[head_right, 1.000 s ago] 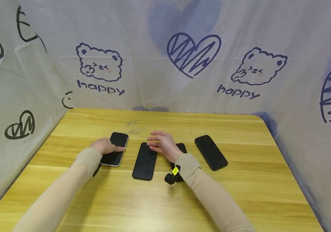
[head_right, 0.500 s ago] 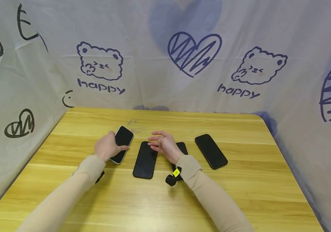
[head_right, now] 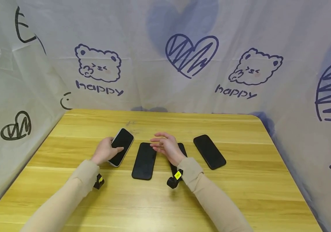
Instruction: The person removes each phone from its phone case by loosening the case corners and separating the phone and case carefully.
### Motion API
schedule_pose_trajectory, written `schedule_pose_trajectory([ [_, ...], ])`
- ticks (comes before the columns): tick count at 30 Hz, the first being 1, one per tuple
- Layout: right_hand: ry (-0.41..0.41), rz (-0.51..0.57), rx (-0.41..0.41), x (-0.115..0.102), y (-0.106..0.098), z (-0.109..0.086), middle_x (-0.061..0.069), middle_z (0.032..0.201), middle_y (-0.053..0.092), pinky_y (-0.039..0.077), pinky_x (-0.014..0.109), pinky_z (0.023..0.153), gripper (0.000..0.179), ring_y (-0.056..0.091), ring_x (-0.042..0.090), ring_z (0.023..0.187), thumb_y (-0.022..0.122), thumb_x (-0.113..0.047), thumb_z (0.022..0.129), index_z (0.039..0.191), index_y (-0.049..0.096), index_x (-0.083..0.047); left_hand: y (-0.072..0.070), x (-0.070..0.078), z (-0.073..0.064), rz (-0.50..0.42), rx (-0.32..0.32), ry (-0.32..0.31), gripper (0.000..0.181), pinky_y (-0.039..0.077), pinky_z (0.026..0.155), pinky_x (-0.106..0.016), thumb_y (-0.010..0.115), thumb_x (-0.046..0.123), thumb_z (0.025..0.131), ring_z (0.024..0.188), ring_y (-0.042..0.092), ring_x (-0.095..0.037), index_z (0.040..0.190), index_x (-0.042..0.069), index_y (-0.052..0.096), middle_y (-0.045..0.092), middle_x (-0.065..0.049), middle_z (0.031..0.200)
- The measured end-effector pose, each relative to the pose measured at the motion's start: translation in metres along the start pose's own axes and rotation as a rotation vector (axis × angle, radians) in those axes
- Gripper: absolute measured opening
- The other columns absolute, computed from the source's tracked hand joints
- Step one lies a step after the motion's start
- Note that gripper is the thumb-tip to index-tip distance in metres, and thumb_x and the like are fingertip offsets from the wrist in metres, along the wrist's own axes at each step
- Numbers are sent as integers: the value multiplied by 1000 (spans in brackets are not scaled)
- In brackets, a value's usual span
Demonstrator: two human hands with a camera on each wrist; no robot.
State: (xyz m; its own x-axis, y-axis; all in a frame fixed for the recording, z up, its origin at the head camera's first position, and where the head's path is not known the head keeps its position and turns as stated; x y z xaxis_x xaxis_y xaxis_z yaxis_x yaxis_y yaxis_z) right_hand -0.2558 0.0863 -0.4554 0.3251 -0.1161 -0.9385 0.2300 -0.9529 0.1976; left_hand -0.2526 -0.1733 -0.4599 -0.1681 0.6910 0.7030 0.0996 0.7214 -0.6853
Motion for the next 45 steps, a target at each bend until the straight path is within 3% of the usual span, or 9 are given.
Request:
schedule_pose_trajectory([
  [5,-34,-70,34,2,3,-4,22,135,62,58,35,97,42,71,19,105,41,-4,103,144,46,0,5,-5,1,-207,-36,-44,36,59,63,-29,68,20,97,70,71,-16,119,-8,64,72,-22,100],
  [12,-113,-137,112,-3,3,-5,27,129,65,57,40,99,38,72,15,98,42,-2,102,137,55,6,17,3,-1,-519,-159,-52,36,57,60,-24,58,23,103,64,67,-9,119,-9,58,69,-3,79],
  [16,-152,-95,176,-8,-2,-5,26,120,68,59,29,90,36,72,14,94,44,0,100,132,58,9,24,15,-4,-610,-193,-4,33,57,62,-22,58,23,103,65,68,-6,112,-8,61,70,4,73],
  [19,-174,-60,202,-10,-5,-6,24,118,69,59,22,83,34,72,13,92,46,-1,100,130,59,10,30,25,-7,-650,-180,18,33,58,65,-23,60,25,102,67,70,-7,110,-7,65,74,3,76],
  [25,-223,37,254,-14,-9,-8,23,114,70,58,17,81,29,71,11,89,53,-7,104,126,61,10,41,47,-17,-654,-92,67,36,61,72,-26,66,30,99,78,76,-13,116,-1,69,79,-12,95],
  [30,-287,49,290,-22,-9,-7,18,110,72,58,17,82,33,71,8,87,55,-11,104,128,60,12,51,68,-26,-660,9,180,30,63,70,-34,68,25,98,80,78,-25,113,-2,70,76,-24,99],
  [33,-302,61,304,-26,-8,-5,10,102,72,58,17,81,35,69,6,85,57,-13,104,128,60,12,57,77,-31,-642,46,243,28,63,67,-34,69,23,97,79,77,-28,110,-2,70,76,-26,97],
  [38,-268,83,310,-31,-6,-5,-6,88,66,57,19,76,36,65,6,82,57,-23,104,122,65,7,67,84,-37,-603,47,298,27,62,64,-32,69,23,98,77,77,-27,110,0,70,77,-22,97],
  [45,-223,89,353,-33,-9,-8,-6,90,65,56,27,80,37,62,8,83,62,-28,102,121,69,3,73,92,-41,-559,55,359,28,62,68,-29,68,26,98,81,77,-24,111,1,69,77,-19,100],
])
Point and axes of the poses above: each hand's wrist, its own z-axis towards the middle knuckle, its own y-axis out of the palm, x = y × z, the point moved 4 cm from there along z, towards the middle knuckle
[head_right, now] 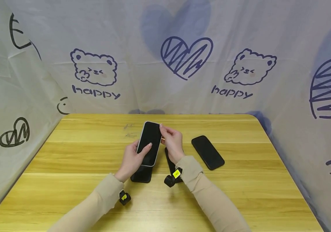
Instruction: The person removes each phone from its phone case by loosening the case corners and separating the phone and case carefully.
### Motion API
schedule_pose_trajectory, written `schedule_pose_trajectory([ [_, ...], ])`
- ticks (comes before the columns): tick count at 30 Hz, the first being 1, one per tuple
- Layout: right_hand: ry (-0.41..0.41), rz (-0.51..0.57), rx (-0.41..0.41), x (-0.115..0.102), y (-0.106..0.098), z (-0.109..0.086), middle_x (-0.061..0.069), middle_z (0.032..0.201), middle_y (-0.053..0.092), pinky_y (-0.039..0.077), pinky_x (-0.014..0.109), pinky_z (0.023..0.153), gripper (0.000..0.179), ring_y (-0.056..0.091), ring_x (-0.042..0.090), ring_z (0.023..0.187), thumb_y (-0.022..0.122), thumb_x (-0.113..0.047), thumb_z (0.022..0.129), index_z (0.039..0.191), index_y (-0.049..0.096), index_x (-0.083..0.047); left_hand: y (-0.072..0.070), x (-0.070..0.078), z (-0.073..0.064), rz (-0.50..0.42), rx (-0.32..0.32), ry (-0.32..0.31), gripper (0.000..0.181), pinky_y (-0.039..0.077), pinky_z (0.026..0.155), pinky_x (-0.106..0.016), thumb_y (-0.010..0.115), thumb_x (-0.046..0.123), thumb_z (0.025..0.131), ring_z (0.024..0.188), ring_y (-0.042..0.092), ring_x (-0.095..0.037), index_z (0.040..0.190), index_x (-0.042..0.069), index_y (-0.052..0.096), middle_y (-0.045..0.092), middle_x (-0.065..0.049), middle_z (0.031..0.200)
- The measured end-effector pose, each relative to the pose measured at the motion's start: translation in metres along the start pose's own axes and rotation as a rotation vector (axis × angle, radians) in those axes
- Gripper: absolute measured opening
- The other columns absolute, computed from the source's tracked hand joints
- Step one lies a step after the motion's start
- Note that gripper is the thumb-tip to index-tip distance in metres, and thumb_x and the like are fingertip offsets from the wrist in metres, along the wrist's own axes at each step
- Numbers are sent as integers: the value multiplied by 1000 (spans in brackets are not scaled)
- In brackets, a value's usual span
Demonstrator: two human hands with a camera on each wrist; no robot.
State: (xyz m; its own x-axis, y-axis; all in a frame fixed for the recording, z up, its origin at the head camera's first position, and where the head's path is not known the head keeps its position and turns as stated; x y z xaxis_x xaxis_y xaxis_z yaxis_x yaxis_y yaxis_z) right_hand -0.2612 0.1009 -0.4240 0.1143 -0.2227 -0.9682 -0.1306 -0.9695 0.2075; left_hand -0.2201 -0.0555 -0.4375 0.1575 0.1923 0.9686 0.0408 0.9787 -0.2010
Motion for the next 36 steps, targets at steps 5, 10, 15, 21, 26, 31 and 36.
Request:
schedule_pose_trajectory([
  [5,6,-14,12,0,-2,0,-6,92,66,56,29,82,36,62,7,82,64,-26,101,124,69,2,0,1,-3,14,-14,-20,28,62,66,-30,67,27,99,80,77,-24,113,3,69,77,-18,100],
  [10,17,-3,-8,-1,-2,-1,-6,89,66,57,26,77,37,65,8,79,63,-27,101,123,68,3,1,-4,-5,-68,-79,-69,29,63,68,-33,66,27,99,81,77,-27,115,3,68,77,-20,102],
  [15,16,-9,-49,-4,-2,-3,-8,78,64,54,22,67,30,62,6,69,61,-30,102,110,70,-2,0,-10,-7,-118,-165,-115,32,63,73,-34,64,25,101,88,77,-27,123,3,66,76,-22,107],
  [21,-2,-43,-83,-6,-5,-2,-7,63,52,45,20,59,29,49,7,56,57,-32,104,90,66,-9,-1,-16,-10,-37,-260,-118,35,60,78,-25,60,27,103,94,76,-23,125,0,65,77,-20,107],
  [26,8,-70,-121,-5,-5,-1,-8,75,65,56,22,68,34,66,4,70,54,-29,106,106,69,1,-3,-20,-11,-37,-285,-105,35,62,80,-29,57,23,104,98,75,-29,127,-3,63,74,-24,111],
  [31,20,-51,-142,-4,-7,-2,-7,79,70,59,23,71,35,71,5,75,52,-25,107,114,67,6,-5,-23,-10,-19,-282,-93,33,61,75,-26,59,20,103,94,76,-30,126,-3,63,75,-25,109],
  [36,19,-41,-146,-4,-8,-4,-7,75,68,58,23,69,29,70,5,71,51,-24,107,100,69,-2,-7,-22,-8,-5,-288,-73,31,60,72,-23,60,19,103,92,77,-29,124,-4,64,75,-25,108],
])
Point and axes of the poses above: each hand's wrist, its own z-axis towards the middle knuckle, its own y-axis out of the palm, x = y × z, the point moved 4 cm from there along z, towards the middle knuckle
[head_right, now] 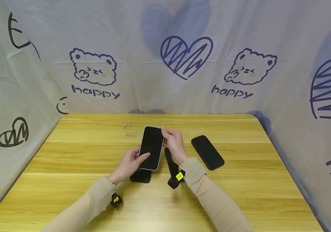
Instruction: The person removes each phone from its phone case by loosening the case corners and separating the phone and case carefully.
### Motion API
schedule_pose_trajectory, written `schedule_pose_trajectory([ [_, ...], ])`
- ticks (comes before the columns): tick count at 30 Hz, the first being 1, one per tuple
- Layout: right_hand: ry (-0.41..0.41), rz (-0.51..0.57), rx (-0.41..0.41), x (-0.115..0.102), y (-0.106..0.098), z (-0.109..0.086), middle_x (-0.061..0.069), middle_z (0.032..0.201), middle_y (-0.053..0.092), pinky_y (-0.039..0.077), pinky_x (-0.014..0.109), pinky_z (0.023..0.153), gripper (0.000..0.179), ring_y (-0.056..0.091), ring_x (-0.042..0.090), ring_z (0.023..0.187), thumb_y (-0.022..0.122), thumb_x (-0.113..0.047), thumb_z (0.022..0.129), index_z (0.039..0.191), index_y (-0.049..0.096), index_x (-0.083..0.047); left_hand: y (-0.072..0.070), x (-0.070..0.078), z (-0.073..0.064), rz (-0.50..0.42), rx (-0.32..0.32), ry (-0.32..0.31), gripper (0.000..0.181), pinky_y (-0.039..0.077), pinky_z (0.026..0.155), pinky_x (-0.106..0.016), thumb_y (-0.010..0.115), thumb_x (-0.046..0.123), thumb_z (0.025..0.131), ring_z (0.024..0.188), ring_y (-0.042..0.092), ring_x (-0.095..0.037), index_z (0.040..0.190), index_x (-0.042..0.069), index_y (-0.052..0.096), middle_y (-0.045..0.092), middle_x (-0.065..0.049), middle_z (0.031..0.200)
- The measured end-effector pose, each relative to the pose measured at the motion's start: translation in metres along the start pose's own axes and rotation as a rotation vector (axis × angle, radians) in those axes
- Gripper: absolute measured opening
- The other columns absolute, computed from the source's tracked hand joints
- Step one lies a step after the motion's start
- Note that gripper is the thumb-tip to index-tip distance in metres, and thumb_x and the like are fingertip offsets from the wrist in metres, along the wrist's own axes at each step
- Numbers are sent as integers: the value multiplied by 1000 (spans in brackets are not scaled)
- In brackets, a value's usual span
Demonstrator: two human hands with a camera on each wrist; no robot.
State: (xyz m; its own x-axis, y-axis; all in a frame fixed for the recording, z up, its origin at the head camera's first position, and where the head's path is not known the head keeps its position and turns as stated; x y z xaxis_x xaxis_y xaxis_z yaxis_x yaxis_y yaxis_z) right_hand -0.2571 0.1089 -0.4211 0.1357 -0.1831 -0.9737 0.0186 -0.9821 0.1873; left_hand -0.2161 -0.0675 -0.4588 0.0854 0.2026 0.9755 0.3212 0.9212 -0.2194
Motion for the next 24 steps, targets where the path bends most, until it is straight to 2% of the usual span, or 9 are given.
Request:
schedule_pose_trajectory([
  [7,-6,16,24,0,0,-1,-8,70,62,57,22,68,32,67,4,68,51,-22,107,80,66,-13,-2,3,1,35,-1,19,29,59,70,-22,61,17,102,88,77,-27,124,-2,65,76,-24,104],
  [10,-5,15,30,0,0,-2,-9,70,65,58,22,68,32,68,4,68,51,-21,107,80,66,-13,-2,2,1,36,-7,14,29,60,70,-22,62,17,101,89,77,-26,124,-1,66,76,-23,104],
  [15,5,35,27,1,-1,-2,-8,69,67,58,22,68,31,69,4,67,52,-21,106,81,68,-14,-2,0,1,47,-9,41,30,59,71,-21,63,17,101,91,77,-30,123,-3,66,76,-25,105],
  [19,27,81,-8,1,-3,-2,-9,67,67,58,21,68,35,69,4,66,52,-20,106,76,69,-17,-3,0,2,43,-20,57,31,60,72,-23,62,17,101,92,76,-32,124,-4,65,75,-26,108],
  [24,59,151,-77,0,-5,-2,-9,67,69,58,23,69,41,69,5,66,49,-19,107,72,70,-18,-4,1,3,20,-35,39,31,61,72,-26,62,17,101,90,77,-31,124,-5,64,74,-27,108],
])
Point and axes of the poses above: each hand's wrist, its own z-axis towards the middle knuckle, its own y-axis out of the palm, x = y × z, the point moved 4 cm from there along z, towards the middle knuckle
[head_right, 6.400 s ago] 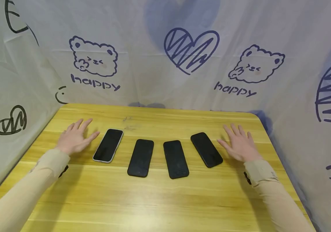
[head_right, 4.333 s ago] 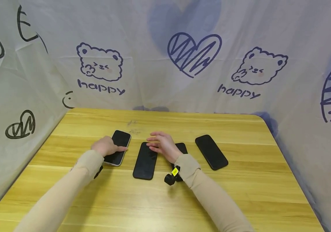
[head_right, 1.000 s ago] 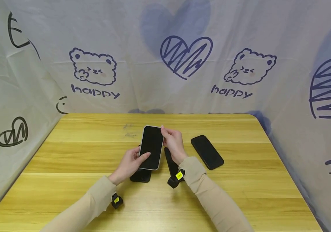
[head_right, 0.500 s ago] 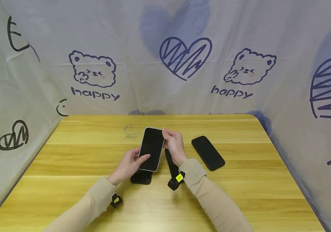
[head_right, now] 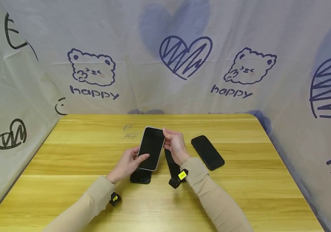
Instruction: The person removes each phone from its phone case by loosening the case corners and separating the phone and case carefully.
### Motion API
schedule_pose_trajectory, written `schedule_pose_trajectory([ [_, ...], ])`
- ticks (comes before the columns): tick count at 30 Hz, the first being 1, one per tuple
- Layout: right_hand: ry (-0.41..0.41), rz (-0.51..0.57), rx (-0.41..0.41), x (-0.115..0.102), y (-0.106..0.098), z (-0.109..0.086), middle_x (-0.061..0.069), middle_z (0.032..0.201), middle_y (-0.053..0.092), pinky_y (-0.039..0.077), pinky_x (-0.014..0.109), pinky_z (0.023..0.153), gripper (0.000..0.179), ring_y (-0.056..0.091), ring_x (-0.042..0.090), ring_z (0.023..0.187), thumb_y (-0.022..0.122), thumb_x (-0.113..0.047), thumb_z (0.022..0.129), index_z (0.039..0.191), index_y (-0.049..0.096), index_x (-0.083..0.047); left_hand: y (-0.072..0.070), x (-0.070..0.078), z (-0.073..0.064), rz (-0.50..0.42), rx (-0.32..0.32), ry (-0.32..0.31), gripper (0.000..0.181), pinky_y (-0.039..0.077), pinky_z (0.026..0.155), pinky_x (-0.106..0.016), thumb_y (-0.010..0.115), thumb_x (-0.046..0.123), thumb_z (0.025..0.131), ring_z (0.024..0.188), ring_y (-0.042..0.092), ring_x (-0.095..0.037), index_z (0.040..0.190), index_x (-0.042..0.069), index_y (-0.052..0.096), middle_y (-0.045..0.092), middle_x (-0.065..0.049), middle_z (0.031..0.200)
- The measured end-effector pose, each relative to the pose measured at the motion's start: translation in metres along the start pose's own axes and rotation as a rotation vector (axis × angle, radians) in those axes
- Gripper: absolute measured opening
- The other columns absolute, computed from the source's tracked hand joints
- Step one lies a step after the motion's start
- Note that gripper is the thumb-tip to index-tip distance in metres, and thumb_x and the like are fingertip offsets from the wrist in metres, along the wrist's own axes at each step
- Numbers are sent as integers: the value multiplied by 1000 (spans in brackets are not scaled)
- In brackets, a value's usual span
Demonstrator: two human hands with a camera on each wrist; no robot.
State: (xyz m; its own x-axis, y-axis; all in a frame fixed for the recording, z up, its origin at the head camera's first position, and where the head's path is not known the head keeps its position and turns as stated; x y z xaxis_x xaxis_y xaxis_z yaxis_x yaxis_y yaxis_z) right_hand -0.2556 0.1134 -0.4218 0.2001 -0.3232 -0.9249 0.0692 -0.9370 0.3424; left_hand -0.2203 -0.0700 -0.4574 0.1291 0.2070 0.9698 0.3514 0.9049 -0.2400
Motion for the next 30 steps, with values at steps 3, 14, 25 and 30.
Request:
schedule_pose_trajectory([
  [3,22,35,-42,-1,0,0,-8,66,69,58,24,70,43,69,6,66,46,-18,108,71,69,-18,-1,1,0,-24,-5,-19,31,62,72,-29,63,15,101,89,77,-28,124,-5,64,74,-27,109],
  [14,102,110,-164,-2,-1,0,-6,65,65,56,26,71,41,66,9,68,45,-17,108,74,69,-20,-7,1,-1,-33,-36,-15,34,63,73,-32,62,14,101,90,77,-31,128,-6,62,72,-28,115],
  [25,177,179,-228,-3,-2,0,-6,65,67,55,27,74,44,67,9,71,43,-16,108,72,67,-19,-10,-2,0,-29,-58,-25,35,63,75,-32,62,15,101,91,77,-26,130,-4,62,72,-26,115],
  [30,191,196,-247,-2,-3,1,-5,66,69,56,28,75,45,69,10,73,42,-16,109,71,67,-18,-12,-1,0,-35,-73,-22,36,63,75,-34,62,14,101,90,77,-25,131,-5,61,72,-27,115],
])
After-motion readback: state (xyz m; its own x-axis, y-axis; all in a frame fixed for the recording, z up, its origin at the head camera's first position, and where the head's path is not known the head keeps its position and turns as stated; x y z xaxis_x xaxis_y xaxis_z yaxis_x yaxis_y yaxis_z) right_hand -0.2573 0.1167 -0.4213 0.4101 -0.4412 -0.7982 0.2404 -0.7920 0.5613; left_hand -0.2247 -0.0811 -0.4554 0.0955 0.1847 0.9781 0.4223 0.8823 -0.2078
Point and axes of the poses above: each hand's wrist, its own z-axis towards the middle knuckle, its own y-axis out of the palm, x = y × z, the point moved 4 cm from there along z, towards the middle knuckle
